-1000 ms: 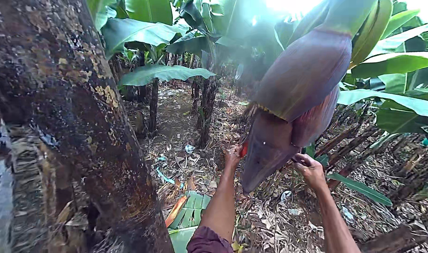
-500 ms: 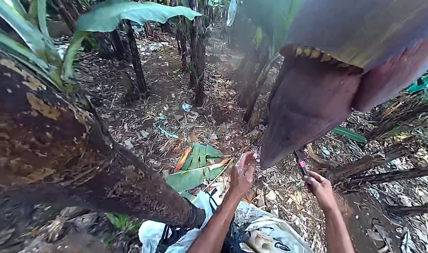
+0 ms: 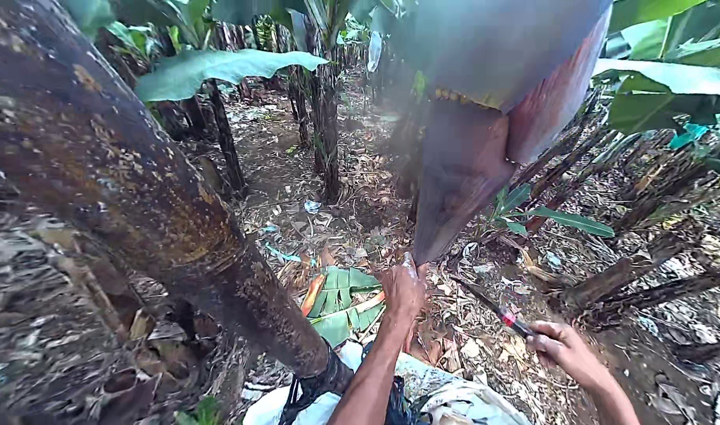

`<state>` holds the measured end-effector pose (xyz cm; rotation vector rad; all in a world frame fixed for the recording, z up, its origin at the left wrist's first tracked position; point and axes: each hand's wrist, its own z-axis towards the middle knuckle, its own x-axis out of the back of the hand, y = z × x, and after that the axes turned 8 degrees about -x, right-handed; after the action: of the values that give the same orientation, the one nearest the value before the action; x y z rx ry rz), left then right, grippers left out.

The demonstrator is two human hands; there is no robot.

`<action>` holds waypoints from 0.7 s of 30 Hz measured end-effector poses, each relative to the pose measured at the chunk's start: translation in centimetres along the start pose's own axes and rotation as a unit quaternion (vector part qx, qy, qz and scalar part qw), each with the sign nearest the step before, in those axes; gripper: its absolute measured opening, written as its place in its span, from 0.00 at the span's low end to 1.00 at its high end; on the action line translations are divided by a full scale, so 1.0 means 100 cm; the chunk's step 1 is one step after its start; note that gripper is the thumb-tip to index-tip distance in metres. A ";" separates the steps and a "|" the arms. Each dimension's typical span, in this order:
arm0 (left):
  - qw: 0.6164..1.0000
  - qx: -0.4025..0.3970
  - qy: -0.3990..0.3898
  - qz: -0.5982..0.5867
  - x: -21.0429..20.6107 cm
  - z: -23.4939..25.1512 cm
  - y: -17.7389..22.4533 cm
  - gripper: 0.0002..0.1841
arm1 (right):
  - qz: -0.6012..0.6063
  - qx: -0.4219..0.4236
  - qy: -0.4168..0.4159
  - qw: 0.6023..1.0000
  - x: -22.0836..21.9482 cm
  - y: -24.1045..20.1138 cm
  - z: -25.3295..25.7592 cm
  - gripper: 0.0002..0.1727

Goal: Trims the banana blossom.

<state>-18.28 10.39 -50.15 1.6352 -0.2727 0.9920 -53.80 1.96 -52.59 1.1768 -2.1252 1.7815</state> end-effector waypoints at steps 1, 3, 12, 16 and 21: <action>0.999 0.010 0.025 -0.048 -0.001 -0.004 -0.008 0.26 | -0.020 0.005 -0.021 1.000 0.002 -0.005 -0.005 0.16; 0.981 0.028 0.100 -0.162 -0.010 -0.015 -0.026 0.23 | -0.045 0.029 -0.054 0.997 0.000 -0.019 -0.011 0.17; 0.837 -0.041 0.380 -0.390 0.015 -0.073 -0.045 0.21 | -0.083 0.170 -0.206 0.960 -0.062 -0.124 -0.001 0.20; 0.817 -0.083 0.397 -0.409 0.018 -0.085 -0.038 0.20 | 0.070 0.167 -0.206 0.962 -0.088 -0.172 0.008 0.17; 0.823 -0.086 0.396 -0.397 0.013 -0.084 -0.040 0.21 | 0.344 0.023 -0.319 0.883 -0.094 -0.222 0.012 0.16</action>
<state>-18.75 19.55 -51.97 0.8842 0.8108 0.8502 -33.02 5.33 -40.81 1.2355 -3.2312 1.8437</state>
